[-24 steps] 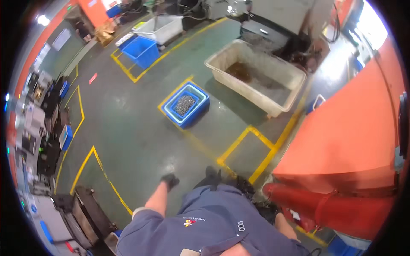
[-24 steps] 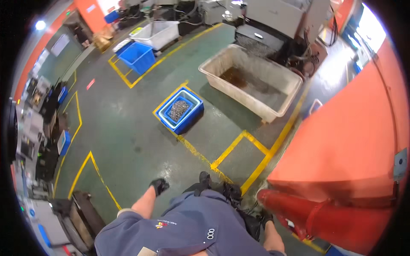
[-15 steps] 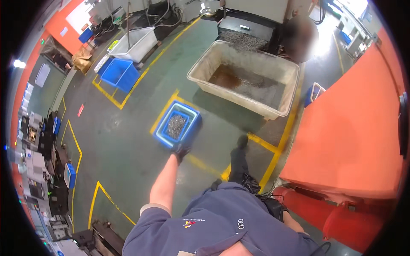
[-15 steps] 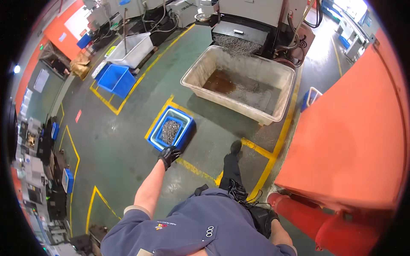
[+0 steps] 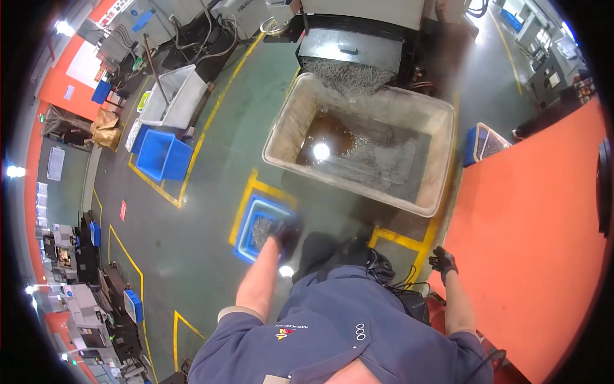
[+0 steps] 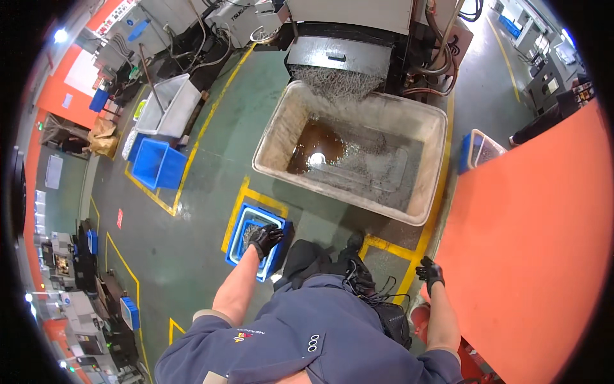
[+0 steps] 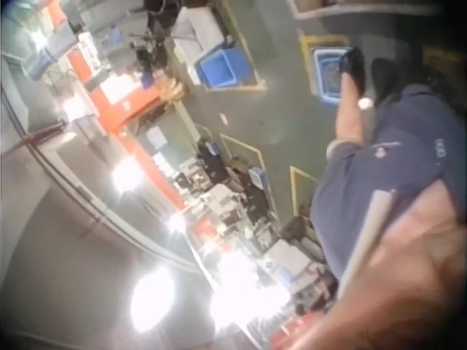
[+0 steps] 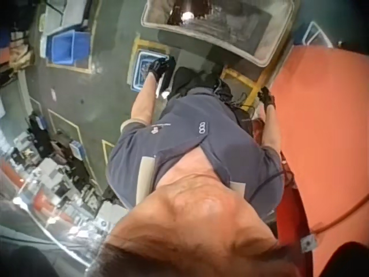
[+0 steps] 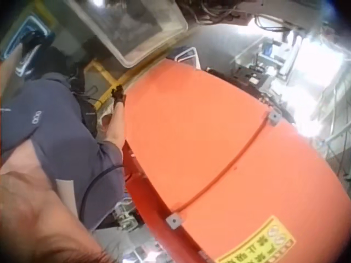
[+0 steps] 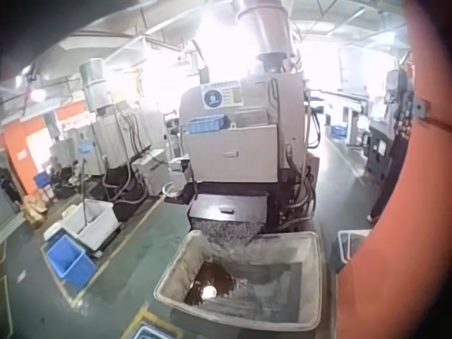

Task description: Stirring metal parts in a bin with a shovel and moving crates around the factory floor.

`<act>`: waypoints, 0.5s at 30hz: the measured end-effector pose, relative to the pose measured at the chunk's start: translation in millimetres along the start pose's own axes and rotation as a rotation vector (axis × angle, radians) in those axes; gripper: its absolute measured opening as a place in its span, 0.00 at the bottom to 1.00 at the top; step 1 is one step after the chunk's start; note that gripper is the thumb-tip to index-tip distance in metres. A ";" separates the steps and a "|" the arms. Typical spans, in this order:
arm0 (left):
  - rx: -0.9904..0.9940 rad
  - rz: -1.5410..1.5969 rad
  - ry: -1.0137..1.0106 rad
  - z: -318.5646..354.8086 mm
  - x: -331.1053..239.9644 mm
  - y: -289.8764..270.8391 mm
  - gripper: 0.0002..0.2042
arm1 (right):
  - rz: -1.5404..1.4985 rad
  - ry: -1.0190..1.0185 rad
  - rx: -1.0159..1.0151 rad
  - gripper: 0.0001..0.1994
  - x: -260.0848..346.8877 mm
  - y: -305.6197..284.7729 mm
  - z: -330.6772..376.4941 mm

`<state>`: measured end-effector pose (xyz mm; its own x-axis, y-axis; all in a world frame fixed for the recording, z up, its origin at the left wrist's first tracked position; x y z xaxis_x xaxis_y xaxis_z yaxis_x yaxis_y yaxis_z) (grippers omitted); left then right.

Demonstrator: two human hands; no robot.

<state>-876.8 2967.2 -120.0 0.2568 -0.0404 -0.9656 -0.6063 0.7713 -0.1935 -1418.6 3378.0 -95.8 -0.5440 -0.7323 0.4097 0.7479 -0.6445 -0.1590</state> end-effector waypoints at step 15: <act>0.462 -1.356 0.401 -446.4 -88.1 -104.5 0.19 | 0.197 0.226 -0.331 0.26 107.3 168.5 13.4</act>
<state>-1172.0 2606.7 -92.2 0.1506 -0.9839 -0.0962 0.2254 0.1289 -0.9657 -1345.8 3193.7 -66.6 -0.5004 -0.8540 0.1421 0.7033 -0.4967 -0.5086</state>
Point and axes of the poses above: each hand's wrist, its own z-axis away from the middle knuckle, its own y-axis out of the palm, x = y × z, the point moved 4 cm from there along -z, towards the middle knuckle, and after that the axes turned 8 degrees about z, right-handed, at the moved point
